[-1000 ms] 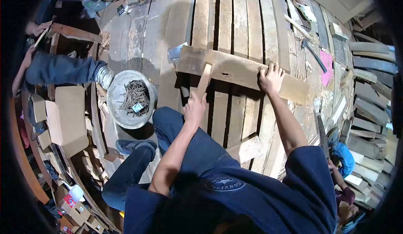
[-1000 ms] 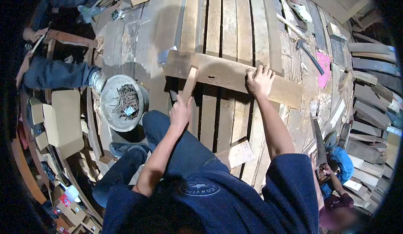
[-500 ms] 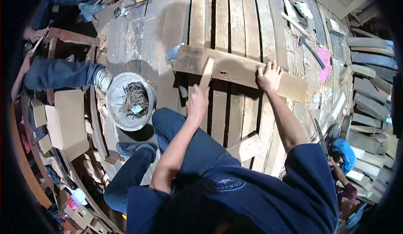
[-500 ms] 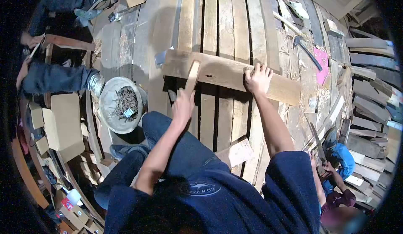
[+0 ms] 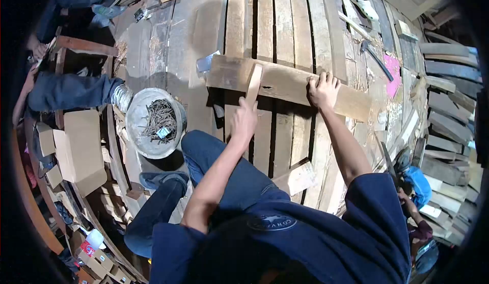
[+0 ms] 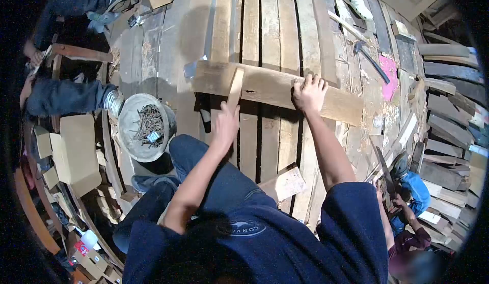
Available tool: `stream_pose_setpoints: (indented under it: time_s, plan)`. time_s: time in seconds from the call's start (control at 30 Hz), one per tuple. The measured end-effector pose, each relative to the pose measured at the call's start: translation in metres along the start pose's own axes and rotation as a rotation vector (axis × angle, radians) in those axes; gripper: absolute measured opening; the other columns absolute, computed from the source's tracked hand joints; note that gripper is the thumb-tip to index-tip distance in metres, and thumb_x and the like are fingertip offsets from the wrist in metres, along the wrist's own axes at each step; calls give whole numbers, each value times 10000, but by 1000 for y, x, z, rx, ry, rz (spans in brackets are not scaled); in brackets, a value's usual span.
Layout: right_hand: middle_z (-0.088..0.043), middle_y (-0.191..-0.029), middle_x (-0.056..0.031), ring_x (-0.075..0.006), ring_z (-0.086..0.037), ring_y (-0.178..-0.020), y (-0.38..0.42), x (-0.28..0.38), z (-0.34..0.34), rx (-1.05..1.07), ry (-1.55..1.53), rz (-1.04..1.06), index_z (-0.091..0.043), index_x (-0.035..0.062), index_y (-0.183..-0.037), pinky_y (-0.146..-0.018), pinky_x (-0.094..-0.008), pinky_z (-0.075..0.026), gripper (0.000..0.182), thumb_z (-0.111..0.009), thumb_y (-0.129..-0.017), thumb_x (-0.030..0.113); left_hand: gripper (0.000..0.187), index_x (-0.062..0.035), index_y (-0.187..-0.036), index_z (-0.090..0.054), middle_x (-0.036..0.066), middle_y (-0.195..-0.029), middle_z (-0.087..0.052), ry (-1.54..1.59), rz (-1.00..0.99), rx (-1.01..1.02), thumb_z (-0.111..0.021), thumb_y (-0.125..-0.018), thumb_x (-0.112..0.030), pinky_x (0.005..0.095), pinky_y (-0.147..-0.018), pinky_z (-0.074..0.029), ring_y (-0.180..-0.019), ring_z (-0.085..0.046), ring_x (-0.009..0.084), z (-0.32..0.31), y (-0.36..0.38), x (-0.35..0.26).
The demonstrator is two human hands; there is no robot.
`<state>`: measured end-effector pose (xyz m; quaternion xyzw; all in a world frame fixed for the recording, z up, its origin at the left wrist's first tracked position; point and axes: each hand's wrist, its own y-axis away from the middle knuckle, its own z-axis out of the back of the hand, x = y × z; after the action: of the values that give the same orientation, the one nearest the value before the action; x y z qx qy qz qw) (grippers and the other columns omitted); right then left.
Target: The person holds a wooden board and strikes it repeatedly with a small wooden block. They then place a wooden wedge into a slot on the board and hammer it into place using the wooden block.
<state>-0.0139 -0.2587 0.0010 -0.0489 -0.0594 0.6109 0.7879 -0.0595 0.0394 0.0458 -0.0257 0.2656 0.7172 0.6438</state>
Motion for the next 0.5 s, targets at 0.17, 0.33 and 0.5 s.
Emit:
stream_pose_setpoints:
  time_s: [0.17, 0.33, 0.5]
  plan:
    - [-577, -1298, -258, -401, -500, -1251, 0, 0, 2, -20, -45, 4, -586, 2, -1164, -1136, -586, -296, 538, -554, -921, 481, 494, 2, -1252, -428, 298, -1003, -667, -52, -82, -133, -522, -1039, -434, 525, -633, -594, -740, -713, 455, -13, 32, 15]
    - [-554, -1359, -275, -412, -486, -1281, 0, 1, 0, 28, -11, -27, -579, -4, -1250, -1153, -582, -277, 592, -549, -920, 486, 495, -28, -1312, -422, 260, -966, -664, -194, -134, -170, -514, -1044, -434, 461, -544, -601, -689, -721, 401, 6, -17, -27]
    - [-517, -1414, -295, -421, -467, -1312, -2, 2, 8, 102, -35, -39, -582, -14, -1254, -1165, -583, -266, 605, -534, -929, 494, 503, -24, -1318, -420, 247, -827, -667, -146, -120, -39, -525, -1040, -430, 499, -545, -592, -686, -719, 418, 6, 16, -14]
